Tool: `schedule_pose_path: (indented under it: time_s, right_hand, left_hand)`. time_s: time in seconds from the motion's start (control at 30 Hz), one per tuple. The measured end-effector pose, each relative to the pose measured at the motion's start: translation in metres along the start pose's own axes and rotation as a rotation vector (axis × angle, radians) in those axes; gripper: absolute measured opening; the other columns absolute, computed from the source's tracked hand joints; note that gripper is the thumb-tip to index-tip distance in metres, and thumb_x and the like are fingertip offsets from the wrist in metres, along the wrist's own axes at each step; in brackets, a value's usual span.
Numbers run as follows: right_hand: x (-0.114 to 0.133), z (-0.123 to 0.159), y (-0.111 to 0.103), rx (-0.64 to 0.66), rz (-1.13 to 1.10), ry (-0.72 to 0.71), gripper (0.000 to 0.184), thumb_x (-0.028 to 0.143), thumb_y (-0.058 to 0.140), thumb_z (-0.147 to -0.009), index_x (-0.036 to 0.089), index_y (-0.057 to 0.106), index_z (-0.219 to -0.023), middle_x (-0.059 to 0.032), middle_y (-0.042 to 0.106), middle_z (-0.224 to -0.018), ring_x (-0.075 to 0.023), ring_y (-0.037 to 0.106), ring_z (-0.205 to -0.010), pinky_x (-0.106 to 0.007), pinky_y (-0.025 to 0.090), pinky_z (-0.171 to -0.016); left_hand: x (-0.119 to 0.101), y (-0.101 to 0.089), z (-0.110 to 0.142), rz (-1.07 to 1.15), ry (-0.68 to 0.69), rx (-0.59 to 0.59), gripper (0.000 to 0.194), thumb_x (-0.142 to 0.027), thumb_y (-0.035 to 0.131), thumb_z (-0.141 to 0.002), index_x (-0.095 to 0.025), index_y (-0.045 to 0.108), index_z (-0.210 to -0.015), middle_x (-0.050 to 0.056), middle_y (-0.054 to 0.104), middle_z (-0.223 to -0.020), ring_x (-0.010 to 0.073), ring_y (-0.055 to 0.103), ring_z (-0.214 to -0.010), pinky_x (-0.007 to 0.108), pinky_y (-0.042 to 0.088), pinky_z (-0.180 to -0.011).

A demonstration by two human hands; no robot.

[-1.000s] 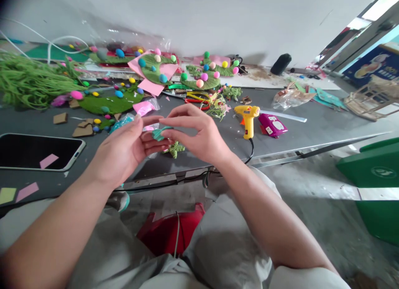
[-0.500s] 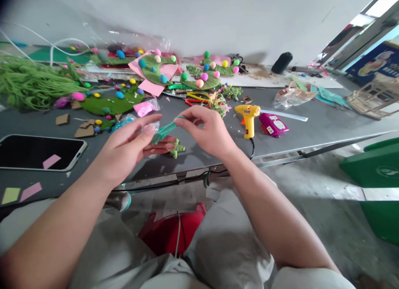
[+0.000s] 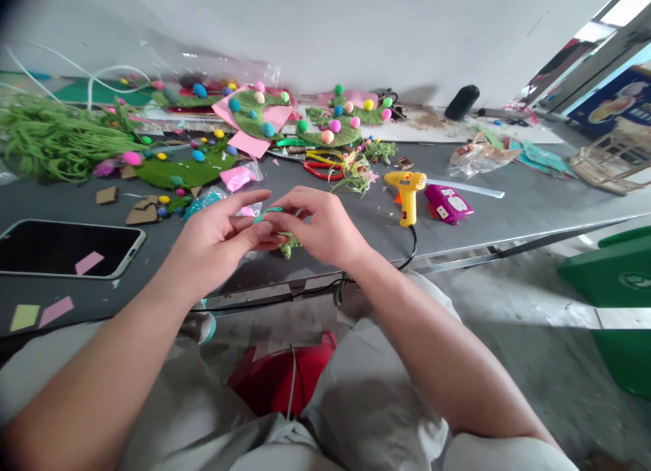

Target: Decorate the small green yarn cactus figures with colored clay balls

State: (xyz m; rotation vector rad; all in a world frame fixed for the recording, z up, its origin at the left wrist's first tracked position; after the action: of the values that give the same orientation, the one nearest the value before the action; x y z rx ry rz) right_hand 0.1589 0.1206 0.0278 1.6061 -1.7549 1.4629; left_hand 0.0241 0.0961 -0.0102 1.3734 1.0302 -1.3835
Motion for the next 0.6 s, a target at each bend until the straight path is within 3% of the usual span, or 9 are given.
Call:
schedule_pose_path:
  time_s: [0.1,0.2,0.33,0.47,0.6]
  right_hand:
    - [-0.007,-0.004,-0.023,-0.139,0.033,0.048,0.029,0.045,0.076,-0.089,0.017,0.078,-0.085,-0.0012,0.072,-0.075,-0.0135,0.062,-0.07,-0.027,0.05,-0.066]
    - [-0.012,-0.005,-0.04,-0.218,0.052,0.088,0.033,0.049,0.078,-0.086,0.017,0.079,-0.087,-0.0017,0.073,-0.076,-0.0136,0.061,-0.069,-0.027,0.047,-0.062]
    - [-0.006,-0.003,-0.019,-0.029,0.002,0.056,0.035,0.044,0.082,-0.085,0.021,0.08,-0.111,-0.0064,0.077,-0.11,-0.018,0.07,-0.095,-0.03,0.054,-0.079]
    - [0.003,0.001,0.005,0.064,0.046,-0.01,0.02,0.036,0.078,-0.089,0.021,0.081,-0.101,-0.0054,0.076,-0.103,-0.0177,0.068,-0.092,-0.032,0.053,-0.081]
    - [-0.003,-0.002,-0.002,-0.012,0.031,0.026,0.018,0.035,0.075,-0.09,0.018,0.076,-0.085,-0.0029,0.072,-0.085,-0.0152,0.064,-0.078,-0.03,0.052,-0.075]
  left_hand:
    - [-0.004,0.0,0.002,0.003,0.001,-0.01,0.06,-0.039,0.074,-0.092,-0.018,0.056,-0.145,0.01,0.08,-0.101,0.0288,0.079,-0.094,0.047,0.063,-0.095]
    - [-0.006,0.001,0.005,0.015,-0.02,0.004,0.068,-0.033,0.079,-0.087,-0.017,0.052,-0.147,0.015,0.076,-0.12,0.032,0.075,-0.112,0.047,0.062,-0.099]
    - [-0.004,0.005,0.005,0.027,-0.023,0.04,0.084,-0.028,0.085,-0.079,-0.021,0.045,-0.152,0.015,0.066,-0.139,0.0342,0.066,-0.129,0.048,0.059,-0.106]
    - [0.0,0.0,0.001,-0.1,0.011,0.001,0.079,-0.034,0.083,-0.082,-0.023,0.047,-0.152,0.01,0.075,-0.121,0.032,0.074,-0.112,0.049,0.063,-0.098]
    - [0.0,0.002,0.0,-0.096,0.031,0.005,0.067,-0.037,0.074,-0.091,-0.02,0.049,-0.151,0.008,0.08,-0.103,0.0307,0.079,-0.098,0.048,0.065,-0.093]
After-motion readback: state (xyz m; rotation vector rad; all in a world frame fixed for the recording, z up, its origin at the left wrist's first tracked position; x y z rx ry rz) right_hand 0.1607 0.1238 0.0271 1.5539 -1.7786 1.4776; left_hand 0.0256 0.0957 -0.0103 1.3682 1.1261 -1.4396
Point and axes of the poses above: each hand's wrist, its own z-axis away from the middle knuckle, its own y-axis out of the palm, x = y × z, the point moved 9 cm from there along -z, towards the middle knuckle
